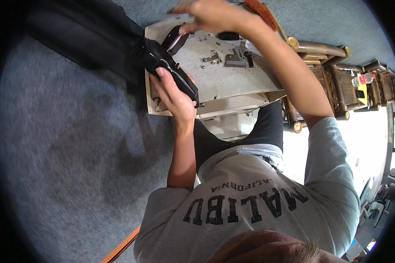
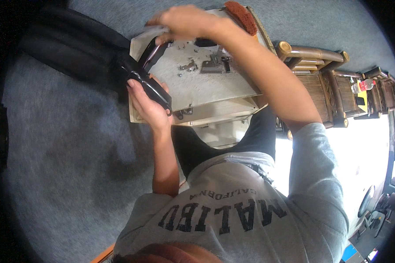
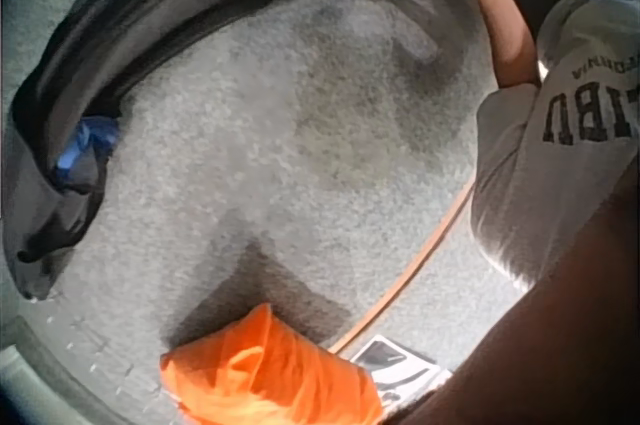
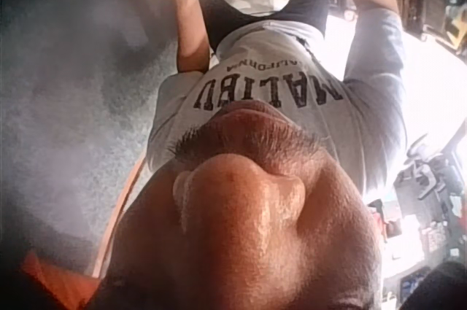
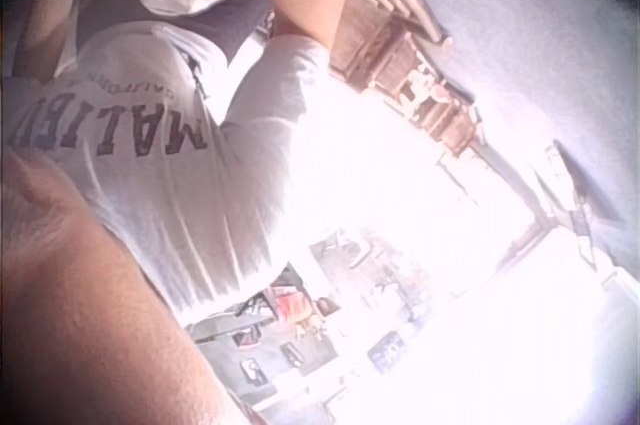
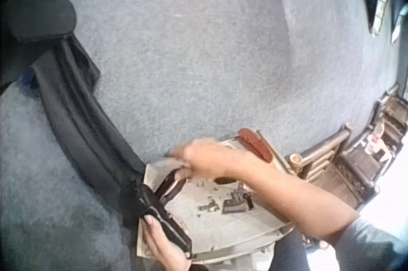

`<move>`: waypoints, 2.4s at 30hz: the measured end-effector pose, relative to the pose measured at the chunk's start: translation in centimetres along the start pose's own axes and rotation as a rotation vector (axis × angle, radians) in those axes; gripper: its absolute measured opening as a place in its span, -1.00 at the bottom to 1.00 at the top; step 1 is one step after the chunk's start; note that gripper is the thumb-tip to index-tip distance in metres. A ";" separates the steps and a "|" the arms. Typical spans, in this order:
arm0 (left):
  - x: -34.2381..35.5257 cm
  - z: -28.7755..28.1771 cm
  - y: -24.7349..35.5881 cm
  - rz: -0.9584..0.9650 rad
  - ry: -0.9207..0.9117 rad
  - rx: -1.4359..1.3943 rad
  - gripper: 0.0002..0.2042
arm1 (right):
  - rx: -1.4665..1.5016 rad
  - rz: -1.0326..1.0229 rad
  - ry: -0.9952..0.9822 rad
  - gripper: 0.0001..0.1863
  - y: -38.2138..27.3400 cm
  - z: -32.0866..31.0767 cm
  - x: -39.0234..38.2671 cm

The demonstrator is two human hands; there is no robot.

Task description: The person repairs a hair clipper by using a screwdriver to remove and replace screws on the motor housing and blade assembly.

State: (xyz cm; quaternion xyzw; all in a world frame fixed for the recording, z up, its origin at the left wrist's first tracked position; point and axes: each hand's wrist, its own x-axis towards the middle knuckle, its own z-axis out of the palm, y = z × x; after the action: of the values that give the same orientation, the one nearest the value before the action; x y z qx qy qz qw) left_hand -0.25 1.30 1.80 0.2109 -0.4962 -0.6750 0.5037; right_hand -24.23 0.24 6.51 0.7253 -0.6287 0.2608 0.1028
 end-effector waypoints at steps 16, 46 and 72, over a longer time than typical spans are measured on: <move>1.6 -1.4 -2.2 -0.012 -0.103 0.182 -0.42 | -0.302 0.713 -0.312 -0.42 0.3 -7.2 -7.9; 1.4 -1.6 -2.0 -0.009 -0.147 0.256 -0.29 | -0.163 0.419 -0.203 -0.49 -0.8 -4.6 -8.0; 1.3 -1.8 -2.4 0.009 -0.114 0.234 -0.17 | -0.118 0.424 -0.244 -0.57 -1.6 -4.2 -8.4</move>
State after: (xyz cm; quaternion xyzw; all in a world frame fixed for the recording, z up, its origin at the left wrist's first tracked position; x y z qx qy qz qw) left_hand -0.50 -0.71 -0.79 0.2273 -0.6003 -0.6212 0.4496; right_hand -24.38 9.76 6.08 0.5963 -0.7886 0.1499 0.0114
